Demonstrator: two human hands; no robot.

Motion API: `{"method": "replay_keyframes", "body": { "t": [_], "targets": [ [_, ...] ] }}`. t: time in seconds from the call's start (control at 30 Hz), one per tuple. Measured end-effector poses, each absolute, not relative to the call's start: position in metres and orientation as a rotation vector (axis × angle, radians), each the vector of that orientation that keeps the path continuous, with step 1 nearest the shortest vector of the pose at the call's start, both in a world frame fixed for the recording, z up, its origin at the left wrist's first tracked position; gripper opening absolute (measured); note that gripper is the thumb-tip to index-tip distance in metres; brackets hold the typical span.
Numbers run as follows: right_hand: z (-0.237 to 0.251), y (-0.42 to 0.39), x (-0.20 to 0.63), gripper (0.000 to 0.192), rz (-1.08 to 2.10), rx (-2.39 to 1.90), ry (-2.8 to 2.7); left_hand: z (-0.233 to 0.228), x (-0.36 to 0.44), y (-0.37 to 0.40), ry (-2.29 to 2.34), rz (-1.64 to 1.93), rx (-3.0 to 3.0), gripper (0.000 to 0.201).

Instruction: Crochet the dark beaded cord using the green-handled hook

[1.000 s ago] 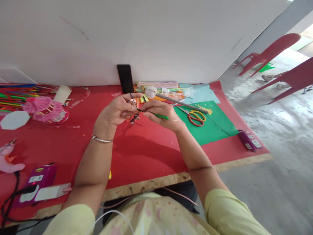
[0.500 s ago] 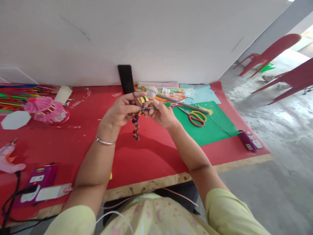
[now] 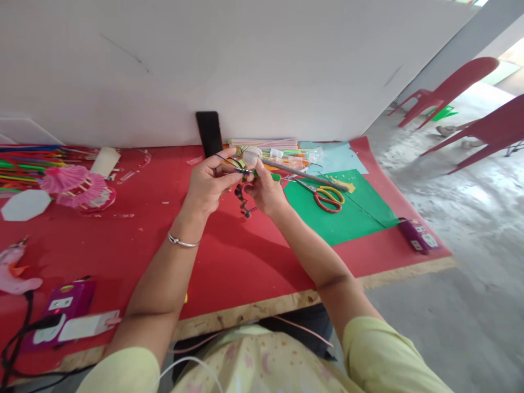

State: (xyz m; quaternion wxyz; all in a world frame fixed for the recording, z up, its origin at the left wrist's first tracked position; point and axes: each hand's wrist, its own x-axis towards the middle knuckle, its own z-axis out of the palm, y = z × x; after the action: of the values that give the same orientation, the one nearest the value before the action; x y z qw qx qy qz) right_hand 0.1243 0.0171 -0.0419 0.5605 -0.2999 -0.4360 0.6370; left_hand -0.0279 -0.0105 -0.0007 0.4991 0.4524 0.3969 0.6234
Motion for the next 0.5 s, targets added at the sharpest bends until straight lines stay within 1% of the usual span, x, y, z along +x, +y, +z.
{"method": "replay_keyframes", "body": {
  "t": [0.13, 0.27, 0.4, 0.5],
  "targets": [
    [-0.045, 0.013, 0.120, 0.059, 1.351, -0.746, -1.063, -0.012, -0.019, -0.012, 1.140, 1.699, 1.253, 0.063],
    [-0.050, 0.012, 0.112, 0.062, 1.298, -0.789, -1.035, -0.019, -0.009, -0.014, 1.273, 1.774, 1.329, 0.057],
    [-0.055, 0.010, 0.108, 0.056, 1.255, -0.763, -1.086, -0.016, -0.006, -0.011, 1.155, 1.809, 1.209, 0.056],
    [-0.060, 0.007, 0.106, 0.053, 1.184, -0.777, -1.130, -0.015, -0.004, -0.010, 1.073, 1.813, 1.113, 0.063]
  ]
}}
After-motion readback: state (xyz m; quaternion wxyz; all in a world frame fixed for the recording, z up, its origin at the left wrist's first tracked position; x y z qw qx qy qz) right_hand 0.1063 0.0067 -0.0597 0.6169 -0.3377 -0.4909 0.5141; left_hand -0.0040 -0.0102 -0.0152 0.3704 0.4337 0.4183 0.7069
